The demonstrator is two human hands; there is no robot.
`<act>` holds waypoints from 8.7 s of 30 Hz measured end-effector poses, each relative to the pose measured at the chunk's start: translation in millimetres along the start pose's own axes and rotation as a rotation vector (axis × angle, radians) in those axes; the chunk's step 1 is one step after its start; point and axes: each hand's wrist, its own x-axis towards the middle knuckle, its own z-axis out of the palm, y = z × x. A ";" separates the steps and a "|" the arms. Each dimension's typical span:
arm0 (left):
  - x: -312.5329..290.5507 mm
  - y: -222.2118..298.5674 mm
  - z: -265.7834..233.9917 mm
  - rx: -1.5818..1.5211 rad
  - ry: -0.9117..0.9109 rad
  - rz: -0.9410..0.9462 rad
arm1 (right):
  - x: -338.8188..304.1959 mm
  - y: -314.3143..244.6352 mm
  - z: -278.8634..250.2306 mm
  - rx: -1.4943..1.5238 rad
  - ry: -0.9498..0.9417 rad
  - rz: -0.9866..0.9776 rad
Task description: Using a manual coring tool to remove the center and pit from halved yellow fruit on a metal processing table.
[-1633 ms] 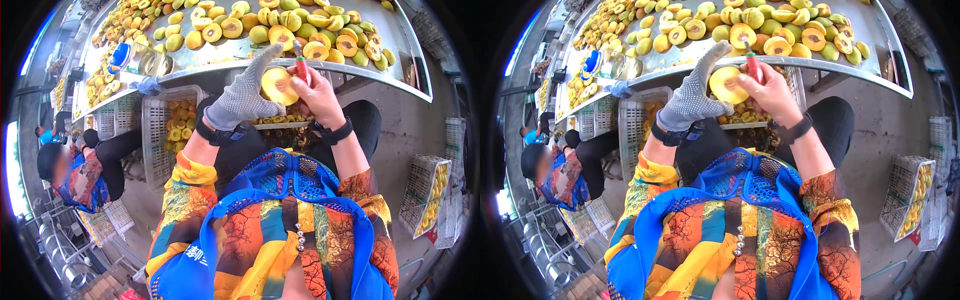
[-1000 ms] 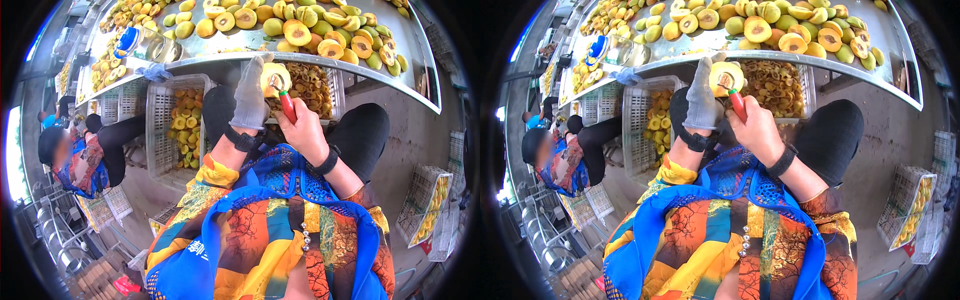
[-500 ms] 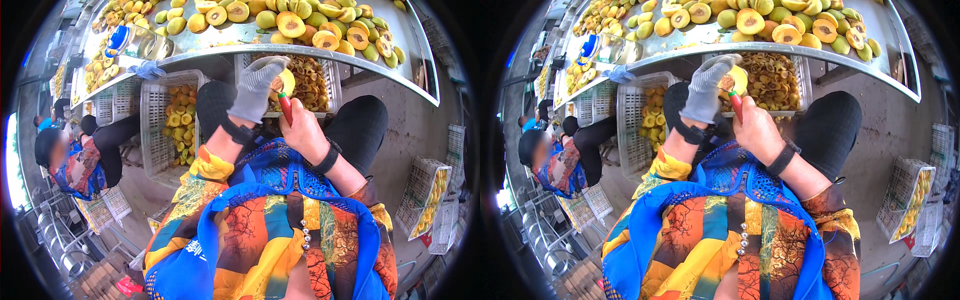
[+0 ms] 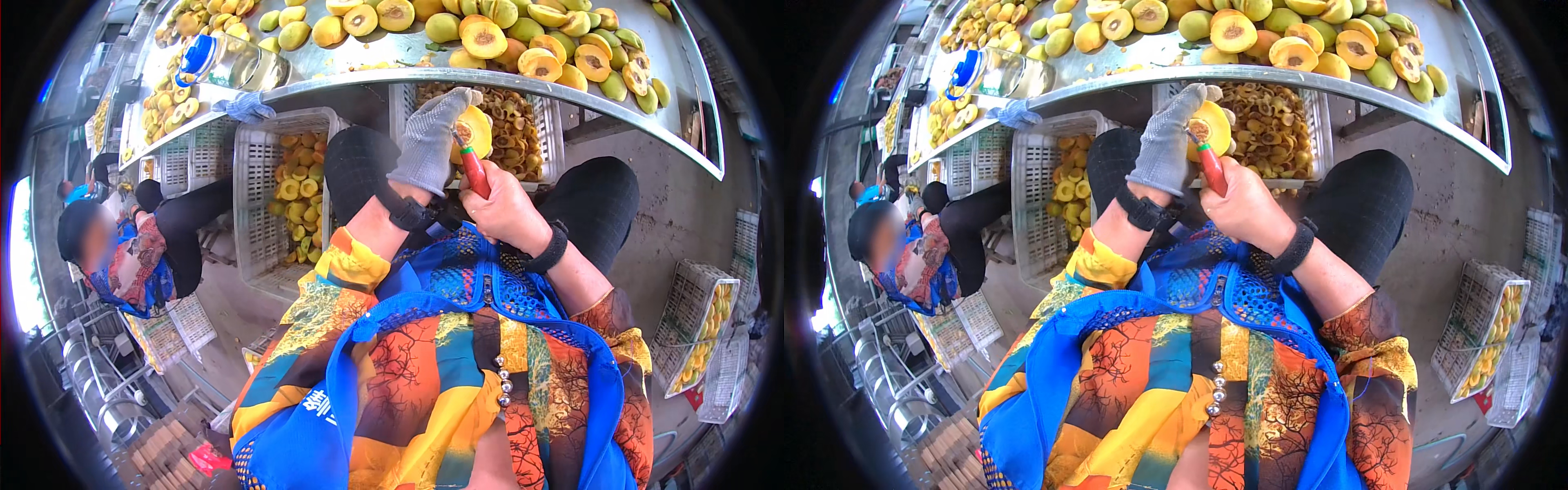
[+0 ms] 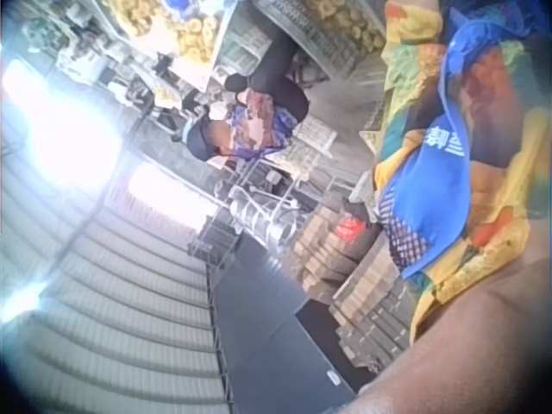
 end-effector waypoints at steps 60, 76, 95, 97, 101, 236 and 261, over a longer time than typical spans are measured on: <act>16.6 43.6 37.8 -0.114 -0.211 0.073 | 47.1 -34.1 -42.5 0.535 0.410 -0.305; 33.4 47.0 35.8 -0.112 0.060 0.192 | 36.6 -29.5 -22.0 -0.493 0.473 -0.310; 24.2 44.6 21.9 -0.130 -0.259 -0.059 | 14.0 -44.9 -26.5 -0.190 0.095 0.003; 35.2 27.5 12.2 0.108 -0.116 0.163 | 15.8 -44.5 -25.2 -0.002 0.001 0.046; 33.4 26.6 14.9 0.126 -0.084 0.140 | 20.3 -37.6 -33.1 0.126 -0.088 0.175; 4.1 34.8 22.7 -0.026 -0.149 -0.109 | 0.6 -28.8 -33.1 0.491 -0.268 0.247; -5.3 69.2 -69.0 -0.119 0.365 -0.053 | 18.3 12.9 -33.9 0.516 -0.379 -0.063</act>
